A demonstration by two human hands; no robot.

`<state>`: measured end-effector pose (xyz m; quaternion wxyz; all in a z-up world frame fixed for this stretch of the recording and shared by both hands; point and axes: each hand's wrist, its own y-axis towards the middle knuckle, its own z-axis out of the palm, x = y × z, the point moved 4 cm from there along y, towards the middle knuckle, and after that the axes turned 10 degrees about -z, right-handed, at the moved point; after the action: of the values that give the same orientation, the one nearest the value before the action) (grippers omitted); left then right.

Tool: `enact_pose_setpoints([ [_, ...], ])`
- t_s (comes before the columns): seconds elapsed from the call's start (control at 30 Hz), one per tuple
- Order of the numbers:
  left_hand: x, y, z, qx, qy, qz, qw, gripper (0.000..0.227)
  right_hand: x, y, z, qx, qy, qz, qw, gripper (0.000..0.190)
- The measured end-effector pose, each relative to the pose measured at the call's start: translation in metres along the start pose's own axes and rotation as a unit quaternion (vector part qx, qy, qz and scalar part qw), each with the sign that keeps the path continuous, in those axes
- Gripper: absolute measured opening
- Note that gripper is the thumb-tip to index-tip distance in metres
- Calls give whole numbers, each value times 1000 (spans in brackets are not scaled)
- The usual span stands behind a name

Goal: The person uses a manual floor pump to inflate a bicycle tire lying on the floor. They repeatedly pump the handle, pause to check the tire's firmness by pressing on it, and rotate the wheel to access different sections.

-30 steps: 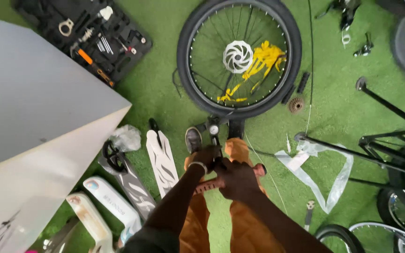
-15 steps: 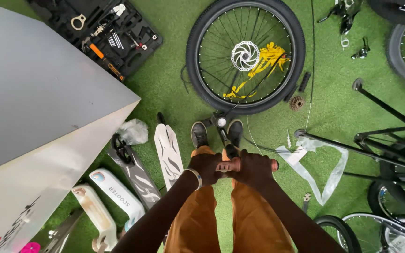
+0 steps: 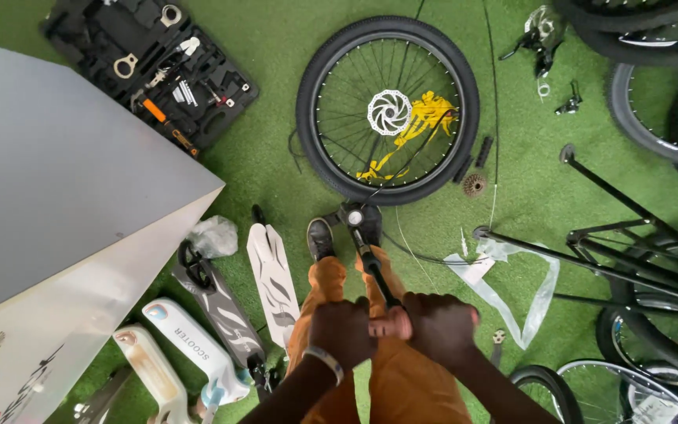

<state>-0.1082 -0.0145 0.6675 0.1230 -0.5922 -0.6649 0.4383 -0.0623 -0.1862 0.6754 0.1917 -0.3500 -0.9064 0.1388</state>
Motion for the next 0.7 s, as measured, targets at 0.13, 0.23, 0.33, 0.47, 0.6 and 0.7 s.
enact_pose_setpoints([
  [0.13, 32, 66, 56, -72, 38, 5, 997, 38, -1, 28, 16, -119, -61, 30, 991, 10],
  [0.23, 59, 107, 82, -167, 45, 11, 985, 45, -3, 53, 15, -207, -47, -20, 977, 15],
  [0.33, 68, 122, 99, -172, 69, -1, 983, 51, -13, 64, 59, -201, -42, -34, 978, 12],
  [0.47, 77, 134, 111, -146, 49, -25, 988, 55, -19, 79, 82, -207, -68, -47, 975, 16],
  [0.6, 71, 138, 86, -180, 82, -39, 979, 30, -23, 84, 94, -243, -104, -76, 961, 11],
  [0.7, 71, 134, 94, -176, 82, -29, 980, 41, -26, 79, 108, -78, -26, -35, 996, 11],
])
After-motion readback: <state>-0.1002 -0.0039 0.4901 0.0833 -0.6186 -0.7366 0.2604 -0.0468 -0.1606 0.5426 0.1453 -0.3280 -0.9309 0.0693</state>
